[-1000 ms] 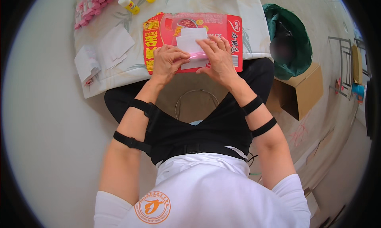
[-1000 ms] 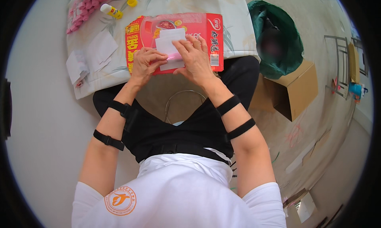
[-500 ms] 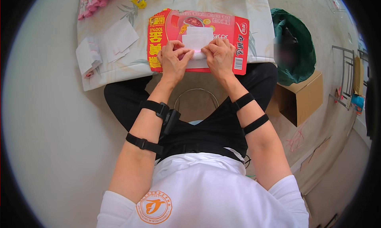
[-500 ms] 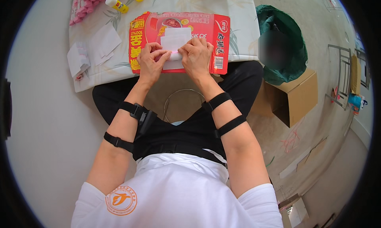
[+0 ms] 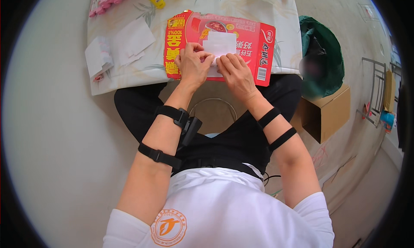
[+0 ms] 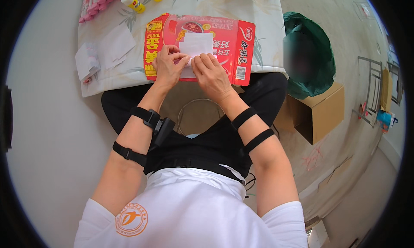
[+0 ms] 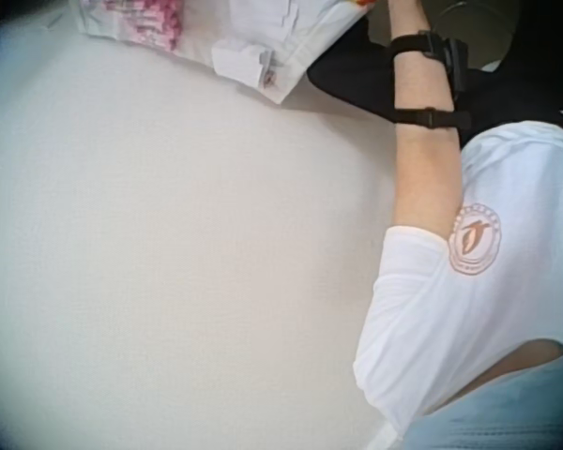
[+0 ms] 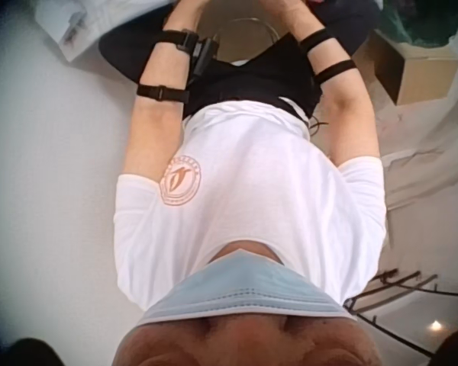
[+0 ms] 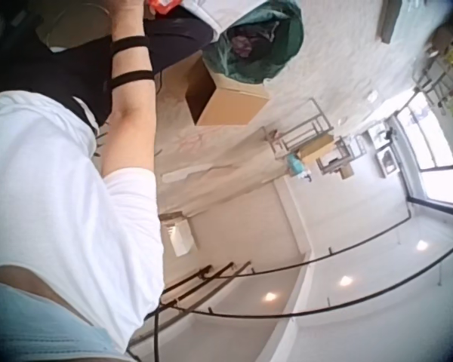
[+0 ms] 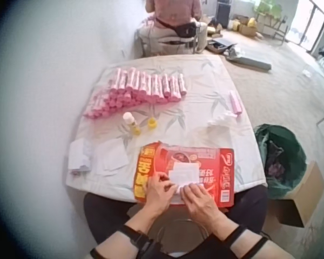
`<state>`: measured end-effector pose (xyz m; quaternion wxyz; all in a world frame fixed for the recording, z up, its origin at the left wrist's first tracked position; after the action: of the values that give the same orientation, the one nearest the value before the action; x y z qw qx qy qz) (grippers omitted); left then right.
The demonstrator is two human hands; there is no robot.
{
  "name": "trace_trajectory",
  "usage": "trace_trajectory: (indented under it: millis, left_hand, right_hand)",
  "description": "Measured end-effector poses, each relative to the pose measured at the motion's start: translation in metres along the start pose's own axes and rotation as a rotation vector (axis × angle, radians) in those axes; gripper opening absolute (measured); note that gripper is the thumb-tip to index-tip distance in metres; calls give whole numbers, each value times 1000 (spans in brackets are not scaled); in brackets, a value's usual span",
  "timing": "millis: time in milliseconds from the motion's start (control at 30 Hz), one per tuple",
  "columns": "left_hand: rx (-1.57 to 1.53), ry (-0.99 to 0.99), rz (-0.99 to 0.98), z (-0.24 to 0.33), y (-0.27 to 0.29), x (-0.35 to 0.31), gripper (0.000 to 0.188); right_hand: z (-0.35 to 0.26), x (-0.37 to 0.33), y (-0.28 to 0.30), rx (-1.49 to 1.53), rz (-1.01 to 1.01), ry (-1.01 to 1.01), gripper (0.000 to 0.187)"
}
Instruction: Applying labels and adhesive paper to plastic rolls of bags.
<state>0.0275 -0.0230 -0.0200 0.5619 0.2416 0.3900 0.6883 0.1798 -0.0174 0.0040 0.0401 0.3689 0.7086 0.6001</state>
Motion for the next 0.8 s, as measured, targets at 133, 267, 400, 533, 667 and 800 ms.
trace_trajectory:
  millis: [133, 267, 400, 533, 667, 800]
  left_hand:
    - [55, 28, -33, 1, 0, 1, 23]
    - [227, -6, 59, 10, 0, 1, 20]
    - [-185, 226, 270, 9, 24, -20, 30]
    - [-1012, 673, -150, 5, 0, -81, 34]
    - [-1373, 611, -13, 25, -15, -73, 37]
    - [-1599, 651, 46, 35, -20, -70, 36]
  right_hand:
    - [3, 9, 2, 17, -77, 50, 36]
    - [3, 12, -5, -69, -76, 99, 36]
    - [7, 12, -6, -114, -139, 156, 33]
    - [14, 19, -4, -32, -148, 164, 28]
    - [16, 19, -10, 11, -115, 186, 26]
    - [13, 18, -12, 19, -130, 125, 27]
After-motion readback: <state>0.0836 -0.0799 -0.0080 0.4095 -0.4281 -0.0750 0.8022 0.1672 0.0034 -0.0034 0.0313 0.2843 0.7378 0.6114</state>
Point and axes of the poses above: each hand's wrist, its own x-axis towards the middle knuckle, its own y-axis out of the back of the hand, z = x × y, the point moved 3 cm from there along x, towards the middle knuckle, and after that the axes turned 7 degrees about x, right-handed, at the moved point
